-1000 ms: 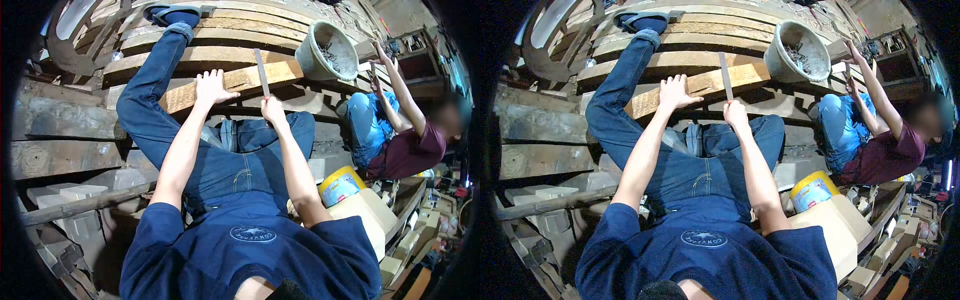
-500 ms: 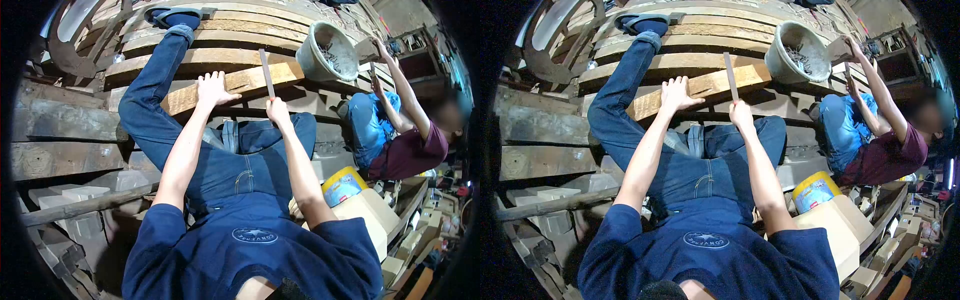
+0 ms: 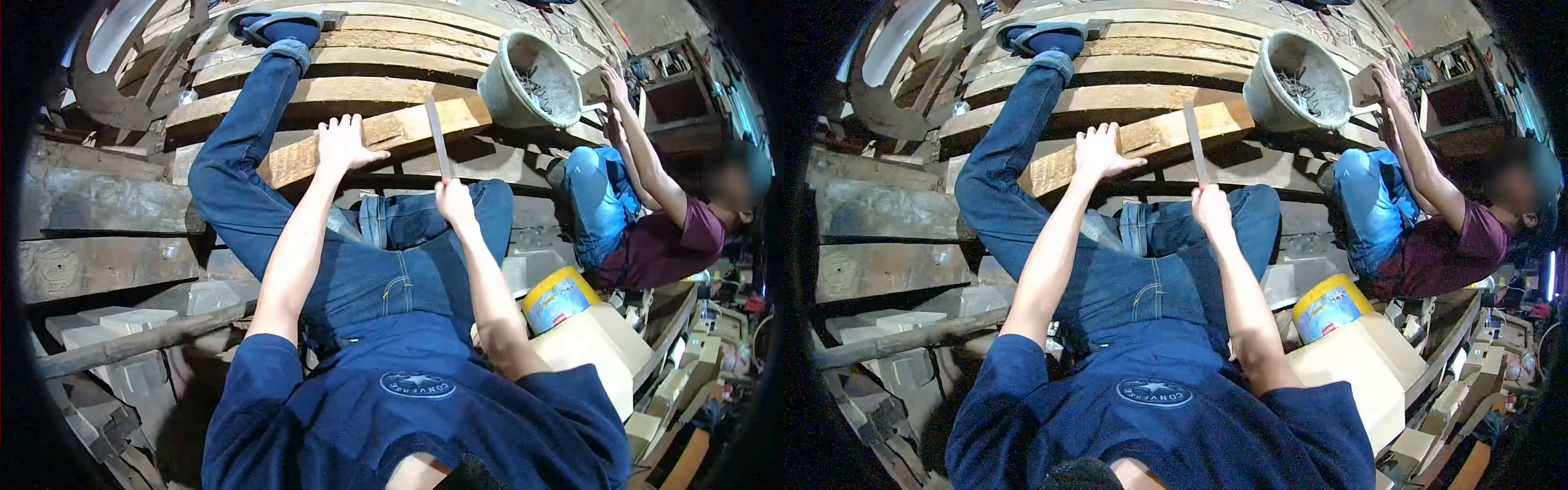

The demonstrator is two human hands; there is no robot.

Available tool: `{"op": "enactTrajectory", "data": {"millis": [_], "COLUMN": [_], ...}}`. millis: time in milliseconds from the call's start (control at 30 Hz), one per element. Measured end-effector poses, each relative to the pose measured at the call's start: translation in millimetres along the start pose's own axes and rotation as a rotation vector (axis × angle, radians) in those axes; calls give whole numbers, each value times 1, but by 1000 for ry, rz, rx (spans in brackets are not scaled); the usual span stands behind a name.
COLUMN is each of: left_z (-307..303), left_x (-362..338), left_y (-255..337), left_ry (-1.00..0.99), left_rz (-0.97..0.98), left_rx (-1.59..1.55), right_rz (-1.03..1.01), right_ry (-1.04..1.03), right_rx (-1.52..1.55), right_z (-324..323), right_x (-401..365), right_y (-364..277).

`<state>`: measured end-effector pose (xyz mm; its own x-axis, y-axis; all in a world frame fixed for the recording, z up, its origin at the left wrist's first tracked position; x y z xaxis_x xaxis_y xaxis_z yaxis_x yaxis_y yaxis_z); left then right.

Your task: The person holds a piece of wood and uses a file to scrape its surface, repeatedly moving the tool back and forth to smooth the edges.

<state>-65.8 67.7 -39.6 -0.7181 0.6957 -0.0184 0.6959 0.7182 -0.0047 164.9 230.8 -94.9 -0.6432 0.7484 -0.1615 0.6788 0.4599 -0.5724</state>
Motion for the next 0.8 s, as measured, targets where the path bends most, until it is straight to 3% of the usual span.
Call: {"op": "enactTrajectory", "data": {"millis": [67,133,233,333,467,500,600,633,733,800], "left_z": [-2,-4,-3,-6,-2,-3,-4,-1,-6,-7], "left_x": [0,-2,-3,-5,-2,-1,0,-1,-1,1], "left_y": [0,0,2,1,1,1,0,0,1,1], "left_ry": [-4,66,-2,49,1,-5,0,91,-11,-37], "left_rz": [2,1,10,15,15,13,5,4,-10,-6], "left_rx": [-5,5,-2,3,-10,-9,-24,-9,-23,-38], "right_rz": [-50,-139,-65,-115,85,28,48,-36,-120,63], "right_ry": [-44,66,60,-19,14,28,18,48,72,-20], "right_rx": [-3,-3,45,69,-50,-45,-26,0,-45,-16], "right_z": [-1,1,1,-3,-11,-11,-11,-2,-6,-11], "right_x": [33,63,69,41,-25,-29,-8,11,62,81], "right_y": [-24,-35,-37,-32,-2,-4,-4,-2,-28,-35]}}
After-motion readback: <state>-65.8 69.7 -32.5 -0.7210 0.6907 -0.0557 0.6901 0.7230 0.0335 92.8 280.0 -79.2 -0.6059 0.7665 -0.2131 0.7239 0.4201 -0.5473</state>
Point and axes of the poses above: each hand's wrist, its own x-axis towards the middle knuckle, its own z-axis out of the palm, y = z × x, the point moved 7 cm from there along x, towards the middle knuckle, and after that the axes turned 7 degrees about x, right-handed, at the moved point
